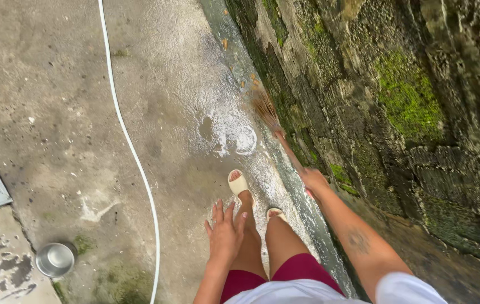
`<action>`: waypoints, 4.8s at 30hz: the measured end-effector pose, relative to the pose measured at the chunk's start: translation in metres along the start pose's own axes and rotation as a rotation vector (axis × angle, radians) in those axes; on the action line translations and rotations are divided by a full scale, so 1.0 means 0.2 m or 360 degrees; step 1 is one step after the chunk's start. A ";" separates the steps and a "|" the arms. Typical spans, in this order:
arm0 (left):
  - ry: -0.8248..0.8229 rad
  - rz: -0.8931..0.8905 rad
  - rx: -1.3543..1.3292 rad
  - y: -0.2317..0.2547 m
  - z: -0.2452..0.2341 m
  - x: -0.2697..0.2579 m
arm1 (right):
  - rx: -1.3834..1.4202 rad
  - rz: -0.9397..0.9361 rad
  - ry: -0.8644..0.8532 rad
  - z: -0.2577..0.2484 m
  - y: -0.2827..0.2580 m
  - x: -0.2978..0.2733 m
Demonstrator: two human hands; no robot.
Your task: The person sweeps water and debris along a wet outdoor concrete path using a broom by hand.
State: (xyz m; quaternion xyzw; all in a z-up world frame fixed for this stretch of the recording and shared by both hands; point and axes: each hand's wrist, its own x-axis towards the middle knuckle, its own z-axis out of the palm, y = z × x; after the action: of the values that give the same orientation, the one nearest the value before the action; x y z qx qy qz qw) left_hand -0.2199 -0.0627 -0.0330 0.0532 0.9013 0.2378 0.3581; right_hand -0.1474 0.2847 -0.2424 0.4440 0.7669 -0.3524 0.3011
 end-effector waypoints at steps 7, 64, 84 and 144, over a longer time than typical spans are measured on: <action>-0.0072 0.0124 0.0002 0.07 -0.24 0.20 | 0.0596 0.1102 -0.0091 0.00 0.44 -0.92; -0.0233 0.0162 0.0312 -0.54 -1.72 1.31 | 0.0460 0.0109 -0.0523 0.26 -2.47 -0.60; -0.0129 -0.0019 0.0205 -0.20 -1.12 0.93 | -0.0012 0.0161 -0.0687 -0.25 -1.57 -0.97; -0.0233 0.0373 0.0419 0.34 -2.39 2.55 | 0.0250 0.1204 -0.0346 -0.24 -1.88 0.22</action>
State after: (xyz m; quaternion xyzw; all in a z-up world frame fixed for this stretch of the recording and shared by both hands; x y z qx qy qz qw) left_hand -0.9217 -0.0545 -0.0158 0.2213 0.8838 0.1535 0.3825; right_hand -0.5093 0.2090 -0.1466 0.6767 0.4836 -0.3193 0.4541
